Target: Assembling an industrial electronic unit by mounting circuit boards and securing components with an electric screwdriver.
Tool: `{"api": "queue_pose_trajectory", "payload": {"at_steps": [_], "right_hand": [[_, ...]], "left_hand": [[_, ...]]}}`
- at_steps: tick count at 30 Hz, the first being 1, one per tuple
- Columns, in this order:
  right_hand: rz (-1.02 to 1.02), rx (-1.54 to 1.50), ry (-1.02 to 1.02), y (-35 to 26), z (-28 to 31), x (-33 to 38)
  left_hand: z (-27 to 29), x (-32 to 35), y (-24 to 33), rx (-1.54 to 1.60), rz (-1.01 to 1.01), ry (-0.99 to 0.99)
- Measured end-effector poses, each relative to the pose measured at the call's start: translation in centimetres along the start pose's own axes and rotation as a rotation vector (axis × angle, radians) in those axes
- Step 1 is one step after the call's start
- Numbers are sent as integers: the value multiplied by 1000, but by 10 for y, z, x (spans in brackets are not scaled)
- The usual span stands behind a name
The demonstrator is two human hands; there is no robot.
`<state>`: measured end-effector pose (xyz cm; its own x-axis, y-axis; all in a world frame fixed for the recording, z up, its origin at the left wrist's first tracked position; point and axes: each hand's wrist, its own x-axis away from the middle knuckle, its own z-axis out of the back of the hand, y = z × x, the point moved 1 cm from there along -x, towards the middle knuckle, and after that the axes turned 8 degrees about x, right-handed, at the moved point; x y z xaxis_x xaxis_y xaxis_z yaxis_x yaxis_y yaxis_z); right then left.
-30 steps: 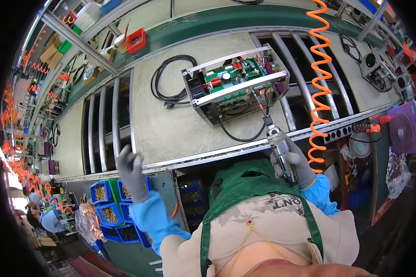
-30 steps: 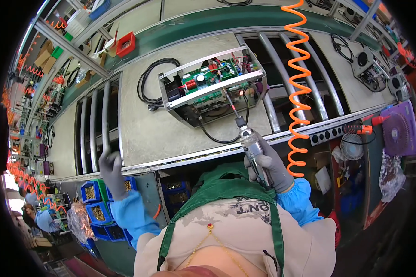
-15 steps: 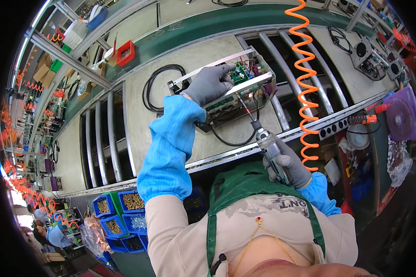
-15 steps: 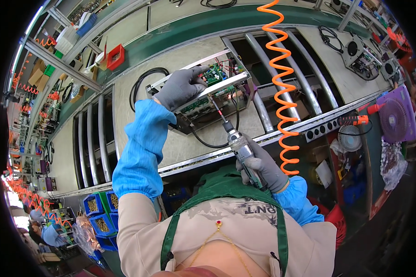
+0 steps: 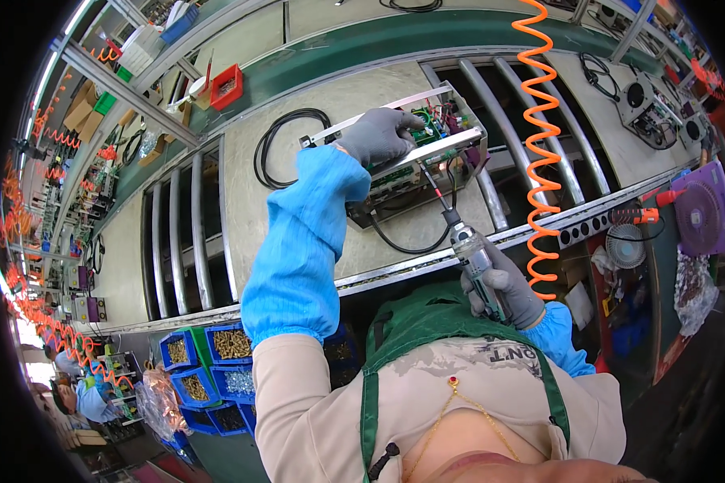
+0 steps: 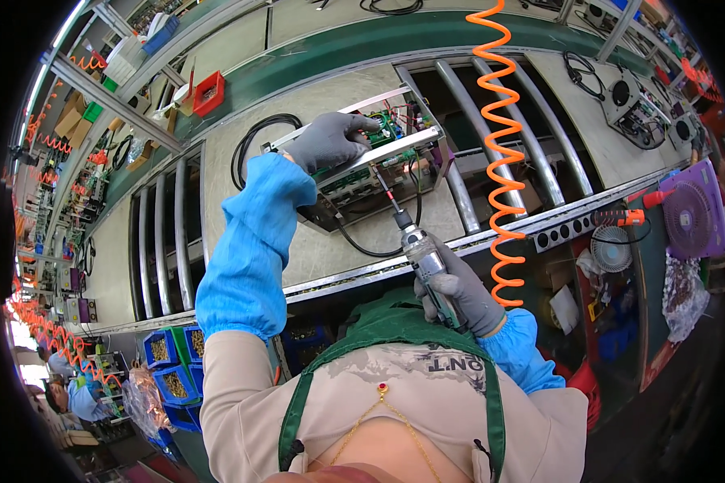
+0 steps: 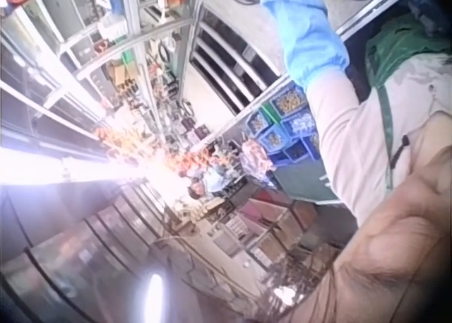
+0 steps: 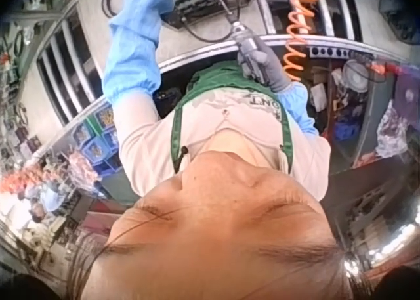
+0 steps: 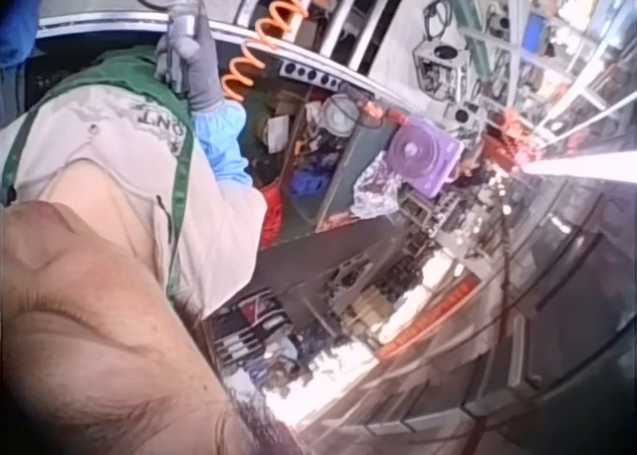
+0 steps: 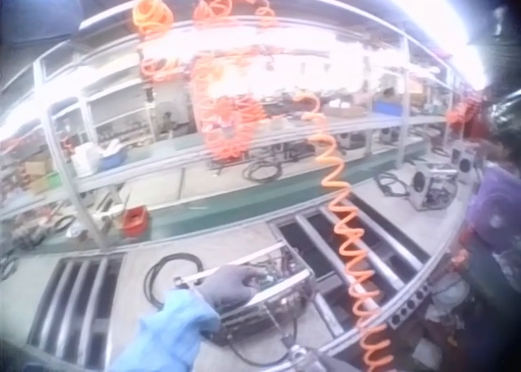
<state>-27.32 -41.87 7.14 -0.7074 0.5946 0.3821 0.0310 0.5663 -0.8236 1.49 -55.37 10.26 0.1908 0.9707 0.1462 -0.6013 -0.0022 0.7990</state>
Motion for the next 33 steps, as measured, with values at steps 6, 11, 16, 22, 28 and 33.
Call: {"api": "queue_pose_trajectory", "payload": {"at_steps": [6, 11, 16, 22, 28, 33], "right_hand": [[1, -23, 2, 4, 2, -1], [7, -24, 6, 5, 3, -1], [4, 10, 3, 1, -1, 1], [44, -79, 53, 2, -5, 5], [19, 49, 125, 2, -8, 5], [8, 118, 146, 0, -14, 4]], "left_hand": [[1, 5, -3, 37, -38, -9], [3, 12, -2, 28, -60, -23], [-5, 30, -2, -39, -177, -19], [-14, 35, 13, -217, -173, 72], [-18, 36, 9, -124, -131, 79], [-18, 38, 8, -38, -131, 126]]}}
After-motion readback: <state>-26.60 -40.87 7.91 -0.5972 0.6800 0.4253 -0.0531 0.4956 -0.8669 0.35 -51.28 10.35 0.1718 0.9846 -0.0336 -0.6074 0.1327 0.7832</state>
